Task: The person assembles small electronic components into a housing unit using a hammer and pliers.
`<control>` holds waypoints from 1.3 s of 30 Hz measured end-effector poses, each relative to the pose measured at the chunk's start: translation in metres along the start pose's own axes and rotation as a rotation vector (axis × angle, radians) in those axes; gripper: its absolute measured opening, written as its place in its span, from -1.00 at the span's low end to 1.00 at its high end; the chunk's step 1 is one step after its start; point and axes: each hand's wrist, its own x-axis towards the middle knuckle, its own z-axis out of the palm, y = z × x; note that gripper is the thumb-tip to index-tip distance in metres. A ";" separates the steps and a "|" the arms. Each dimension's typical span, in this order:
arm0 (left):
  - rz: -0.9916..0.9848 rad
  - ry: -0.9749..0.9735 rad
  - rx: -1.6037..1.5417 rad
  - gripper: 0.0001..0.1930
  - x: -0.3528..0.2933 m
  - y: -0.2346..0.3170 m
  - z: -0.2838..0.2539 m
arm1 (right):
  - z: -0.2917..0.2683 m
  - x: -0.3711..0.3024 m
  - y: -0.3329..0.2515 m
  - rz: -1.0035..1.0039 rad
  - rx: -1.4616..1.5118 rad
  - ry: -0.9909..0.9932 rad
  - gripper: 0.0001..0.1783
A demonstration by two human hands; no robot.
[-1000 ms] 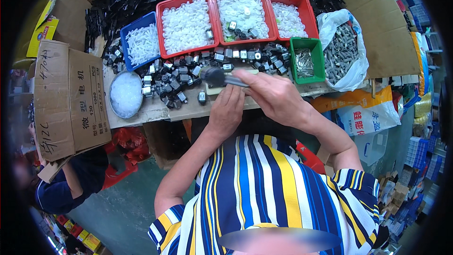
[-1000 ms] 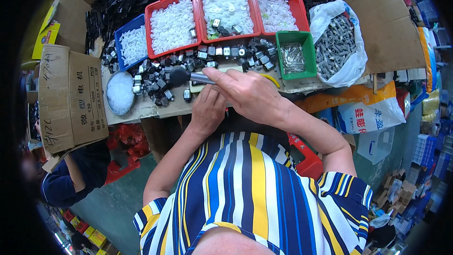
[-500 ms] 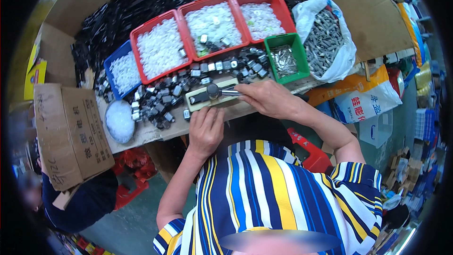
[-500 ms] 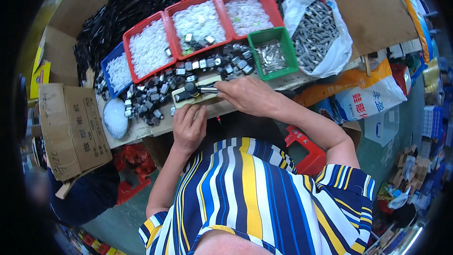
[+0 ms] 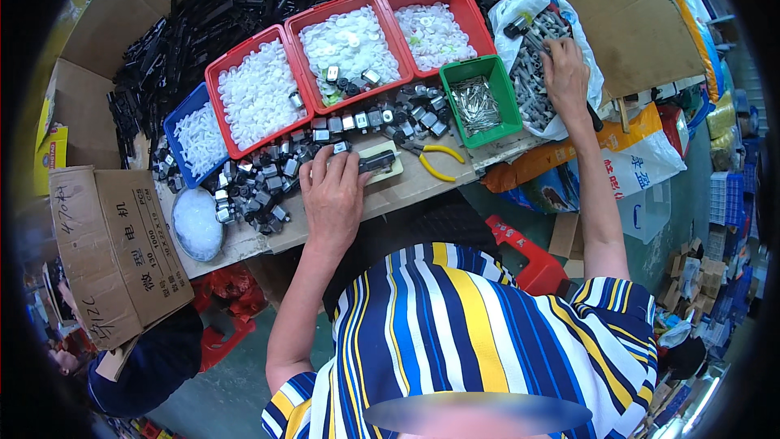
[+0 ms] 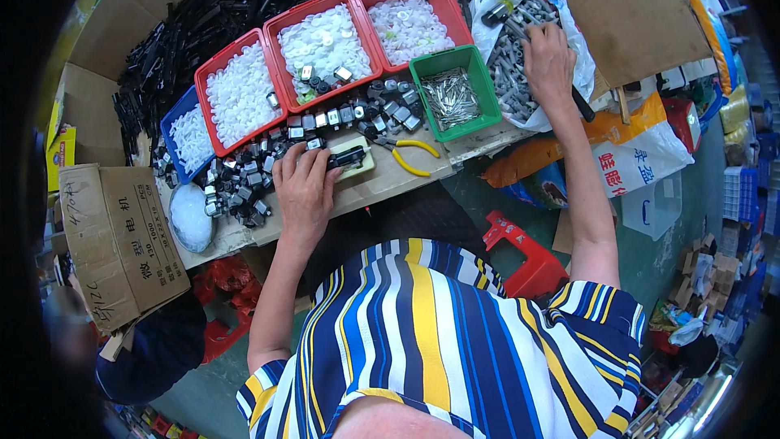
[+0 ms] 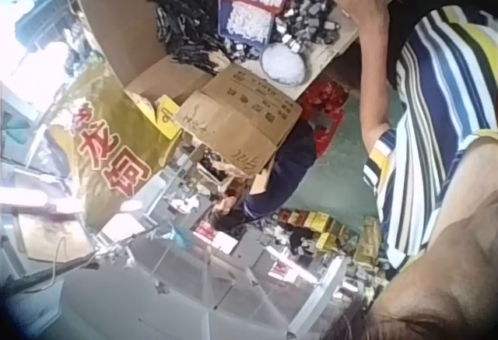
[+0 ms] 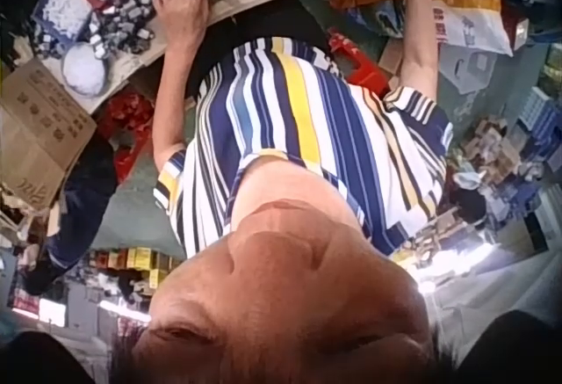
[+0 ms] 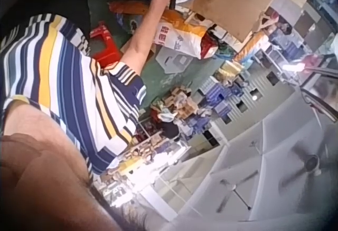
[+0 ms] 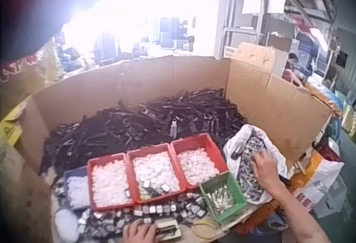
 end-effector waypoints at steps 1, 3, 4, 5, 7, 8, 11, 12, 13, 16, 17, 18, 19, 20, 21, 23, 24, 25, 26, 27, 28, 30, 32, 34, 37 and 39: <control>-0.010 0.000 0.003 -0.64 0.000 -0.002 -0.002 | -0.008 0.003 -0.019 -0.033 -0.013 0.058 -0.81; -0.059 0.089 -0.157 -0.66 0.000 -0.004 -0.009 | -0.029 0.000 -0.057 -0.160 0.217 0.031 -0.82; -0.057 0.088 -0.165 -0.66 0.001 -0.003 -0.013 | -0.042 -0.009 -0.078 -0.225 0.335 -0.014 -0.82; -0.184 0.095 -0.355 -0.67 0.001 -0.001 -0.019 | -0.045 -0.026 -0.096 -0.340 0.423 -0.081 -0.84; -0.314 0.101 -0.544 -0.68 0.005 0.000 -0.030 | -0.051 -0.058 -0.133 -0.466 0.542 -0.378 -0.92; -0.351 0.094 -0.616 -0.68 0.007 0.000 -0.033 | -0.048 -0.073 -0.146 -0.464 0.503 -0.501 -0.88; -0.350 0.081 -0.684 -0.71 0.006 -0.003 -0.036 | -0.040 -0.094 -0.166 -0.389 0.337 -0.561 -0.68; -0.414 0.044 -0.773 -0.72 0.004 -0.003 -0.034 | -0.041 -0.096 -0.167 -0.390 0.334 -0.561 -0.68; -0.476 0.006 -0.861 -0.72 0.003 -0.003 -0.033 | -0.042 -0.097 -0.166 -0.359 0.336 -0.624 -0.66; -0.500 0.032 -0.868 -0.73 0.000 0.003 -0.033 | -0.053 -0.094 -0.169 -0.293 0.374 -0.716 -0.68; -0.501 0.030 -0.864 -0.73 -0.001 0.005 -0.033 | -0.058 -0.093 -0.170 -0.248 0.393 -0.745 -0.70; -0.541 -0.012 -0.929 -0.74 -0.003 0.007 -0.033 | -0.057 -0.095 -0.169 -0.247 0.398 -0.745 -0.70; -0.581 -0.055 -0.993 -0.74 -0.003 0.010 -0.033 | -0.054 -0.098 -0.168 -0.241 0.365 -0.748 -0.74; -0.574 -0.071 -0.993 -0.80 -0.002 0.012 -0.033 | -0.052 -0.100 -0.166 -0.235 0.330 -0.749 -0.77; -0.576 -0.072 -0.987 -0.80 -0.002 0.014 -0.032 | -0.053 -0.099 -0.165 -0.234 0.336 -0.748 -0.77; -0.449 -0.055 -0.829 -0.83 -0.004 0.015 -0.027 | -0.059 -0.093 -0.164 -0.091 0.407 -0.836 -0.81; -0.474 -0.097 -0.834 -0.82 -0.006 0.015 -0.024 | -0.063 -0.089 -0.164 -0.092 0.413 -0.836 -0.81; -0.476 -0.098 -0.829 -0.82 -0.006 0.015 -0.024 | -0.067 -0.086 -0.164 -0.100 0.564 -0.757 -0.76; -0.475 -0.134 -0.813 -0.81 -0.006 0.017 -0.023 | -0.071 -0.084 -0.164 -0.106 0.711 -0.675 -0.71; -0.475 -0.170 -0.798 -0.80 -0.006 0.018 -0.023 | -0.073 -0.082 -0.165 -0.104 0.714 -0.676 -0.71; -0.408 -0.162 -0.696 -0.78 -0.004 0.022 -0.027 | -0.074 -0.080 -0.168 -0.155 0.738 -0.645 -0.66; -0.368 -0.150 -0.675 -0.77 -0.003 0.025 -0.027 | -0.074 -0.078 -0.171 -0.223 0.768 -0.651 -0.56; -0.327 -0.146 -0.663 -0.76 -0.002 0.028 -0.030 | -0.076 -0.077 -0.173 -0.230 0.767 -0.690 -0.59; -0.307 -0.117 -0.635 -0.79 -0.002 0.029 -0.027 | -0.076 -0.076 -0.175 -0.241 0.765 -0.731 -0.62; -0.285 -0.095 -0.571 -0.81 -0.005 0.028 -0.027 | -0.073 -0.076 -0.178 -0.239 0.804 -0.816 -0.71; -0.282 -0.100 -0.539 -0.79 -0.008 0.026 -0.027 | -0.071 -0.080 -0.180 -0.298 0.796 -0.713 -0.82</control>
